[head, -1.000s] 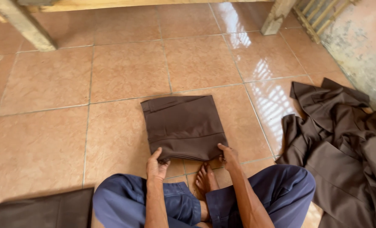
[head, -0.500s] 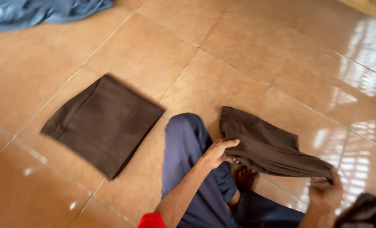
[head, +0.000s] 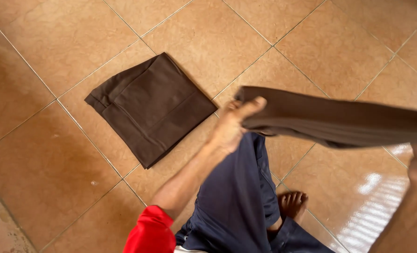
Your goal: Folding brown trousers into a rectangular shape and stacking them on the floor.
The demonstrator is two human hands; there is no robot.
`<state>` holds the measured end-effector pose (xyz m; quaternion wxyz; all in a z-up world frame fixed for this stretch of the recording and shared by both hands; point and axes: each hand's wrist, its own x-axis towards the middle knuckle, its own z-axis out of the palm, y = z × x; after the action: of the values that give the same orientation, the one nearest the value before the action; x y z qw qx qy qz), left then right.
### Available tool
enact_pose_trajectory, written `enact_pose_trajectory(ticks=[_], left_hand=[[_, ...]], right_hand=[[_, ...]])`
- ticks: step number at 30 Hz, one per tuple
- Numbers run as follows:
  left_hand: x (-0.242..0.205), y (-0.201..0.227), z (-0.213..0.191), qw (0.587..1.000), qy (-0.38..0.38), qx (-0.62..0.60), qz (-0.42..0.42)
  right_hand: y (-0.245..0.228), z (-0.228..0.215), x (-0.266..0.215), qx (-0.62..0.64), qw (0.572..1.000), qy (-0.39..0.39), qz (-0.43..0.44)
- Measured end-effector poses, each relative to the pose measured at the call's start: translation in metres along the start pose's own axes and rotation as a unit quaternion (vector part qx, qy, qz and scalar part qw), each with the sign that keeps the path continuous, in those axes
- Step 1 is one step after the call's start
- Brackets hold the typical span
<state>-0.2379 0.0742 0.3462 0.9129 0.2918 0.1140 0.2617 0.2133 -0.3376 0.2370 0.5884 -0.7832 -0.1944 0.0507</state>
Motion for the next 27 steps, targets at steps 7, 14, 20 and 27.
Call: enact_pose_trajectory(ticks=[7,14,20,27], left_hand=[[-0.037,0.140,-0.032,0.976,0.181,0.080,0.095],[-0.157,0.162,-0.150,0.912,0.258,0.163,0.276],[-0.176,-0.001,-0.376,0.861,0.459,0.216,-0.005],[-0.179,-0.039,-0.434,0.815,0.532,0.231,-0.023]], right_hand=[[-0.341,0.292,-0.066,0.233,0.970,-0.034,0.065],[-0.355,0.408,-0.124,0.309,0.929,-0.177,0.102],[-0.105,0.437,-0.140,0.069,0.965,-0.106,0.229],[-0.005,0.278,-0.217,0.000,0.935,0.000,0.355]])
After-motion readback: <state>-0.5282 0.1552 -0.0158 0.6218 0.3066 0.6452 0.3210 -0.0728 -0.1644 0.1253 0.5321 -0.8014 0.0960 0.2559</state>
